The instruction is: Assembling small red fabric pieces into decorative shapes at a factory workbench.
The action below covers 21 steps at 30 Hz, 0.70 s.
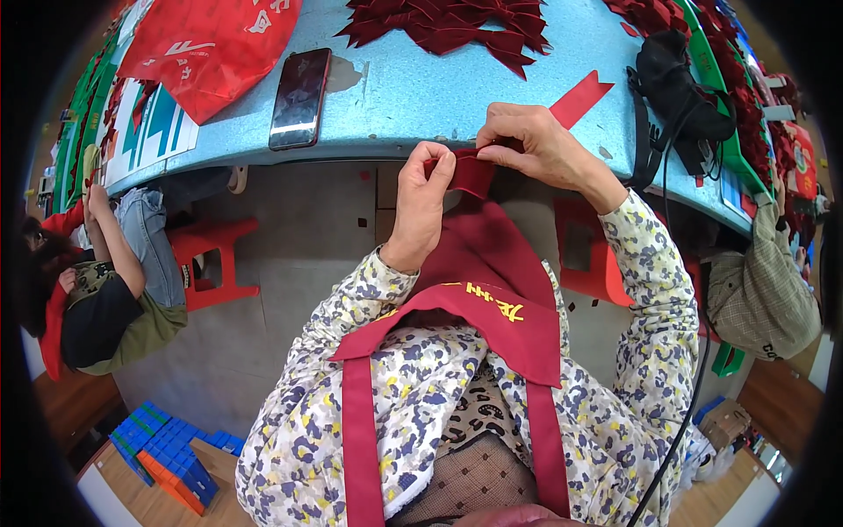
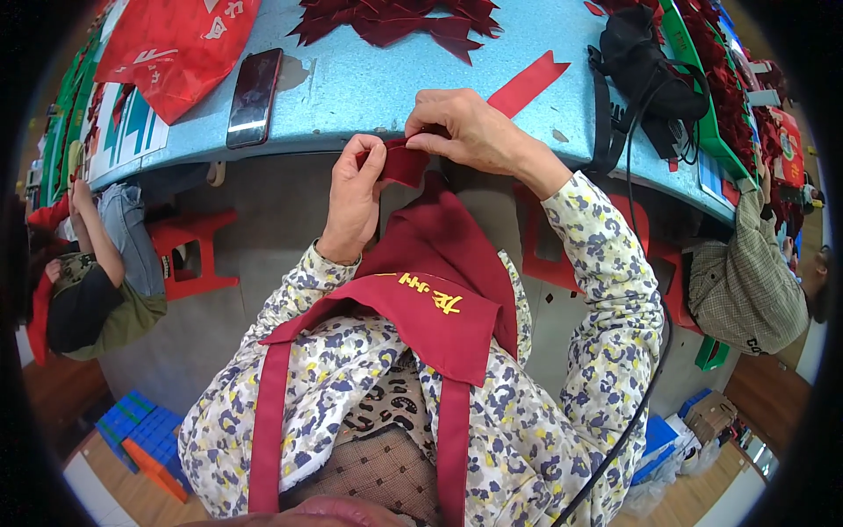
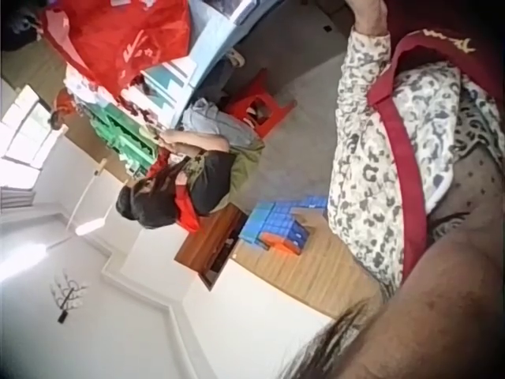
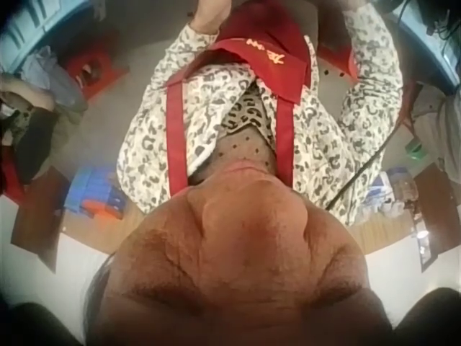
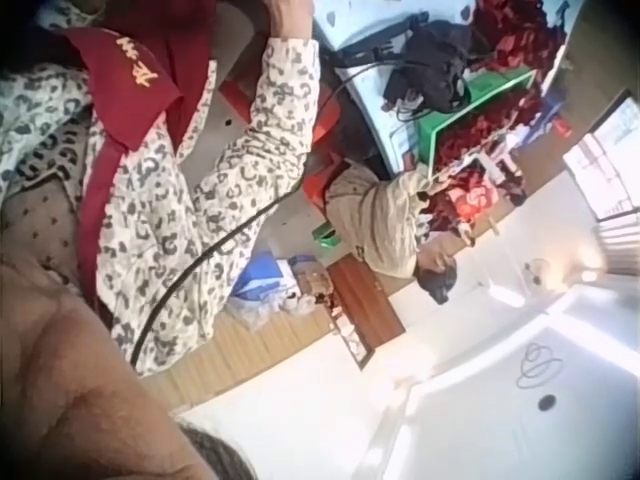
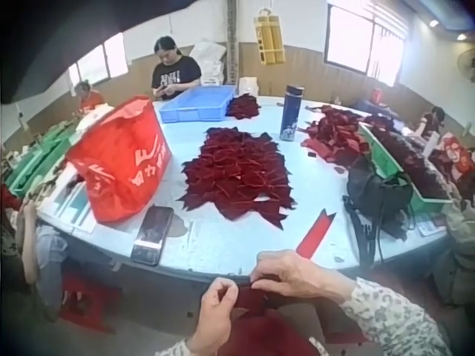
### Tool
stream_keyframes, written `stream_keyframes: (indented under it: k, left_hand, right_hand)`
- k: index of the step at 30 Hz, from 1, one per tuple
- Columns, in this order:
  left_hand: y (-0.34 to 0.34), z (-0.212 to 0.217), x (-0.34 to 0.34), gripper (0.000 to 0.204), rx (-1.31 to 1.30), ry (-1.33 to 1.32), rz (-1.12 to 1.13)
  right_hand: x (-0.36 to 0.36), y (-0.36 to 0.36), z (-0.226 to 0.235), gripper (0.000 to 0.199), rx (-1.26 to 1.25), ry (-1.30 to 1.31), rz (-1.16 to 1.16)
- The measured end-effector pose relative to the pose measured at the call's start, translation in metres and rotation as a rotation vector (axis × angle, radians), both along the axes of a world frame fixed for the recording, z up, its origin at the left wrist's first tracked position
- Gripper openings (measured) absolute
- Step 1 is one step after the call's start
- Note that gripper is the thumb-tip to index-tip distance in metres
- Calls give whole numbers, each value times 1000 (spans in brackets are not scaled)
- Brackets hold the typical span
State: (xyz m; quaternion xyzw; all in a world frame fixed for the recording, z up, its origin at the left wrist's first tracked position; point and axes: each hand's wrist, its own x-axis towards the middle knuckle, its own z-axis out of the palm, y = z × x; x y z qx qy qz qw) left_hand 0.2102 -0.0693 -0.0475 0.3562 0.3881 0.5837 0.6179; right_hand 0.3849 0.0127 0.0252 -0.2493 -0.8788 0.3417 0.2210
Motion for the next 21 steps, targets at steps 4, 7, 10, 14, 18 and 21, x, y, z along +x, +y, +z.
stream_keyframes:
  k: [4,7,10,14,18,21]
  left_hand:
    - [1,21,3,8,-159,-39,41]
    - [7,27,0,8,-171,-21,-78]
    - [14,20,-13,8,-21,126,-185]
    - [18,26,-11,7,86,268,-275]
    - [22,22,-5,7,205,377,-223]
    - [22,21,-3,8,241,399,-184]
  right_hand:
    - [-4,-7,-1,12,12,12,-34]
    - [-3,-10,-2,12,26,25,-65]
    - [4,-12,-2,11,48,39,-105]
    - [19,-14,2,12,-442,-45,-151]
    - [28,-11,-3,17,-610,148,-52]
    - [30,-10,-3,17,-780,92,-67]
